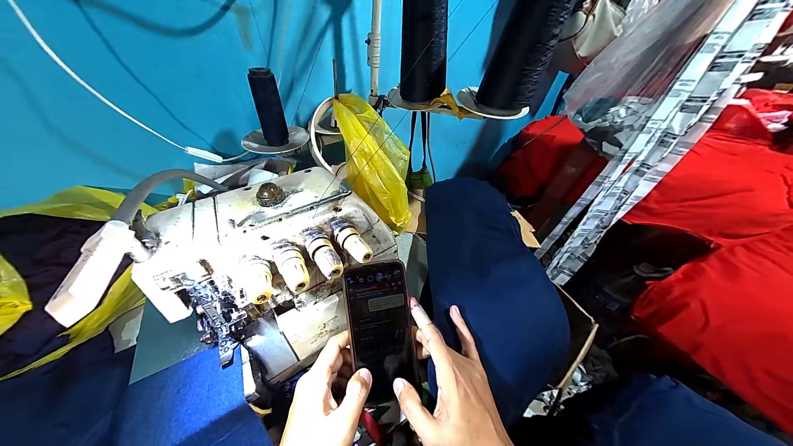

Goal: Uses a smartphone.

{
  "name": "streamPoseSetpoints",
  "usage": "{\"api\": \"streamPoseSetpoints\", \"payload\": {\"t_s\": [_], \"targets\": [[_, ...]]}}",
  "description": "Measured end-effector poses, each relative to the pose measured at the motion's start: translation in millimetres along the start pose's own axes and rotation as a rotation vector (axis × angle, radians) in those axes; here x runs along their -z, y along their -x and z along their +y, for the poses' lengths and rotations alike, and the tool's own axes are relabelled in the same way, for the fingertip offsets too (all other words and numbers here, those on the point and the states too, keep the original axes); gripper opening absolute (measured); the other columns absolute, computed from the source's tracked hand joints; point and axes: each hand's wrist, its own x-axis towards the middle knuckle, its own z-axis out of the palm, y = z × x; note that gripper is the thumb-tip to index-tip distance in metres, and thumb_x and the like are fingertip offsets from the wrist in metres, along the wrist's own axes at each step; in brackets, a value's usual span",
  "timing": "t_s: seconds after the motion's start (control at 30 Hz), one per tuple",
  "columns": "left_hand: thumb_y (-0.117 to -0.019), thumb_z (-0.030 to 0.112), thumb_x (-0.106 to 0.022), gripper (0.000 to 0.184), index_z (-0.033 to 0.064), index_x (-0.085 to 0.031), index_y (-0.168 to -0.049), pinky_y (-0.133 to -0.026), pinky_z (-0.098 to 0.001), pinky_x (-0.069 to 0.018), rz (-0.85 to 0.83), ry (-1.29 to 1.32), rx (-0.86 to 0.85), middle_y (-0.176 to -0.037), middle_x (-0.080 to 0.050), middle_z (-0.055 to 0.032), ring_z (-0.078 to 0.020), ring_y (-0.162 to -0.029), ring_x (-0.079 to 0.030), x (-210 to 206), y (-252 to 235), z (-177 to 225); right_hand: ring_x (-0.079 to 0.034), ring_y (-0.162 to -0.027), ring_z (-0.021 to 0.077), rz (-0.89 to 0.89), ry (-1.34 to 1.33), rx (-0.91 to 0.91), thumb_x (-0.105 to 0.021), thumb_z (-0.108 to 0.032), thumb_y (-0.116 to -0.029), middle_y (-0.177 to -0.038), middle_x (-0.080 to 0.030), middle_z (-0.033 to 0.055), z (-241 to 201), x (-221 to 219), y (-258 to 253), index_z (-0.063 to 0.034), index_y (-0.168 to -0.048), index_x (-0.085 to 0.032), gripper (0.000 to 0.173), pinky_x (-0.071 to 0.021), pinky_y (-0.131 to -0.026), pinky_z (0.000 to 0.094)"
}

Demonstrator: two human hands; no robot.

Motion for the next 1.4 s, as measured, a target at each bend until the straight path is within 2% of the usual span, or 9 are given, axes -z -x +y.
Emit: {"api": "streamPoseSetpoints", "payload": {"t_s": [0.1,0.27,0.33,0.6,0.83,0.97,1.13,1.2,1.4], "targets": [[-0.0933,0.005,-0.060,0.045,-0.0020,-0.052,-0.137,-0.083,-0.0278,-0.0597,-0.014,0.000,0.002,-0.105,-0.072,-0.0022,-0.0097,-0.093,-0.071,0.8,0.3,0.6,-0.067,-0.106,0.0046,-0.014,0.009,-0.006,-0.065,-0.030,-0.0836,-0.119,-0.073,0.0003,0.6,1.0,-0.5,0.0018,-0.153,-0.045,0.079,-0.0147,-0.125,0.0605],[-0.0927,0.003,-0.059,0.045,-0.0017,-0.052,-0.136,-0.084,-0.0288,-0.0594,-0.021,0.016,0.004,-0.106,-0.072,-0.0026,-0.0103,-0.094,-0.070,1.0,0.1,1.3,-0.069,-0.107,0.0041,0.040,-0.119,-0.074,-0.057,-0.026,-0.0940,-0.115,-0.075,-0.0022,-1.6,0.9,-2.9,-0.0011,-0.148,-0.053,0.059,-0.0195,-0.126,0.0614],[-0.0927,0.003,-0.059,0.044,-0.0021,-0.052,-0.136,-0.084,-0.0289,-0.0595,-0.019,0.020,-0.009,-0.105,-0.072,-0.0030,-0.0106,-0.093,-0.071,0.6,-0.3,0.5,-0.069,-0.103,0.0029,0.081,-0.115,-0.084,-0.058,-0.025,-0.0939,-0.112,-0.076,-0.0041,-2.3,-2.2,-3.4,-0.0020,-0.145,-0.056,0.057,-0.0219,-0.125,0.0609],[-0.0936,0.003,-0.059,0.042,-0.0020,-0.052,-0.135,-0.084,-0.0292,-0.0599,-0.018,0.015,-0.012,-0.104,-0.072,-0.0030,-0.0111,-0.093,-0.071,0.6,-0.5,-0.2,-0.068,-0.111,0.0052,-0.028,-0.102,-0.072,-0.061,-0.020,-0.0884,-0.120,-0.074,-0.0032,-0.7,5.2,-2.1,-0.0010,-0.150,-0.050,0.066,-0.0168,-0.126,0.0605],[-0.0925,0.002,-0.060,0.044,-0.0026,-0.051,-0.136,-0.085,-0.0287,-0.0597,-0.019,0.023,-0.008,-0.105,-0.073,-0.0034,-0.0103,-0.094,-0.071,0.4,0.3,1.3,-0.070,-0.104,0.0027,0.125,-0.122,-0.094,-0.056,-0.023,-0.0962,-0.111,-0.076,-0.0043,-3.7,-4.4,-3.7,-0.0036,-0.143,-0.059,0.050,-0.0243,-0.125,0.0593],[-0.0925,0.002,-0.059,0.044,-0.0023,-0.051,-0.136,-0.085,-0.0289,-0.0597,-0.021,0.023,-0.005,-0.106,-0.072,-0.0034,-0.0106,-0.094,-0.071,1.0,0.6,0.6,-0.068,-0.109,0.0040,0.033,-0.125,-0.062,-0.055,-0.025,-0.0937,-0.117,-0.075,-0.0020,-1.2,1.2,-2.1,0.0002,-0.147,-0.053,0.059,-0.0182,-0.126,0.0610],[-0.0918,0.002,-0.059,0.047,-0.0040,-0.050,-0.138,-0.085,-0.0287,-0.0597,-0.020,0.020,-0.007,-0.107,-0.072,-0.0044,-0.0102,-0.094,-0.071,0.5,0.2,-1.1,-0.068,-0.107,0.0064,-0.043,-0.020,-0.024,-0.067,-0.032,-0.0849,-0.121,-0.073,0.0014,-1.2,4.3,-1.5,0.0021,-0.152,-0.045,0.078,-0.0142,-0.125,0.0616],[-0.0921,0.001,-0.059,0.047,-0.0039,-0.049,-0.138,-0.086,-0.0289,-0.0596,-0.023,0.027,-0.005,-0.107,-0.072,-0.0045,-0.0107,-0.095,-0.071,0.7,0.0,-0.9,-0.068,-0.105,0.0060,-0.029,-0.004,-0.027,-0.067,-0.031,-0.0837,-0.118,-0.073,0.0006,-1.5,2.9,-1.8,0.0014,-0.152,-0.046,0.078,-0.0154,-0.125,0.0611],[-0.0931,0.003,-0.060,0.044,-0.0019,-0.051,-0.136,-0.083,-0.0287,-0.0598,-0.015,0.025,0.003,-0.104,-0.073,-0.0029,-0.0108,-0.093,-0.071,-0.3,-0.7,0.1,-0.068,-0.109,0.0045,0.011,-0.082,-0.066,-0.057,-0.022,-0.0905,-0.119,-0.074,-0.0027,-0.7,1.1,-1.8,-0.0013,-0.149,-0.051,0.063,-0.0188,-0.126,0.0605]]}}
